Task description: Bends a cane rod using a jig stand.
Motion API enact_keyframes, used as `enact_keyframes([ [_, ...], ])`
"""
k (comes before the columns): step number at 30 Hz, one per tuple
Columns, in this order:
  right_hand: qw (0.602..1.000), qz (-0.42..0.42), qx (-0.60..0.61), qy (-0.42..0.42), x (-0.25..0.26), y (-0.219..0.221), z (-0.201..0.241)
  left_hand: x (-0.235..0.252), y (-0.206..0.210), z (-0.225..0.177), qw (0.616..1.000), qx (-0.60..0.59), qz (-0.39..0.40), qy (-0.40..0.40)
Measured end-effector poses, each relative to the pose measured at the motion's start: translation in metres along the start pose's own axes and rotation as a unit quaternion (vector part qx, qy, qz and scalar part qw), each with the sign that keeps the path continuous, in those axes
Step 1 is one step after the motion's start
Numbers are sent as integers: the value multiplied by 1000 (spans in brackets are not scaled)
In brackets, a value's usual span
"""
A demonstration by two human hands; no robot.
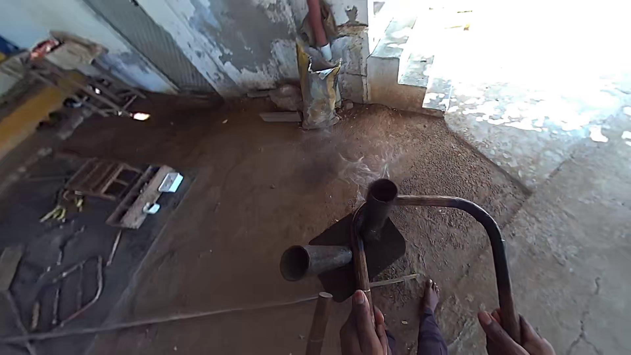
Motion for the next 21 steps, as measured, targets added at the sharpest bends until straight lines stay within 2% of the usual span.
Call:
enact_keyframes([
  [6,992,-76,90,-45,-60,54,-49,3,-5,-4,999,34,29,24],
  [9,985,-86,147,-41,-83,72,-67,3,-6,0,997,37,49,51],
  [12,984,-94,144,-36,-73,62,-60,4,-9,5,987,91,76,105],
  [14,990,-80,116,-26,-51,46,-45,7,-10,4,984,115,62,125],
  [17,997,-46,68,0,-21,17,-19,6,-6,5,987,103,40,119],
  [21,999,-26,41,11,-6,5,0,6,-5,6,990,98,32,100],
])
Point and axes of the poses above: each hand's wrist, its own x-axis towards the middle knuckle, its own y-axis out of the palm, z = x × y, the point moved 7 cm from there along x, towards the middle knuckle, and after that the axes turned 3 degrees about x, right-handed, at the moved point
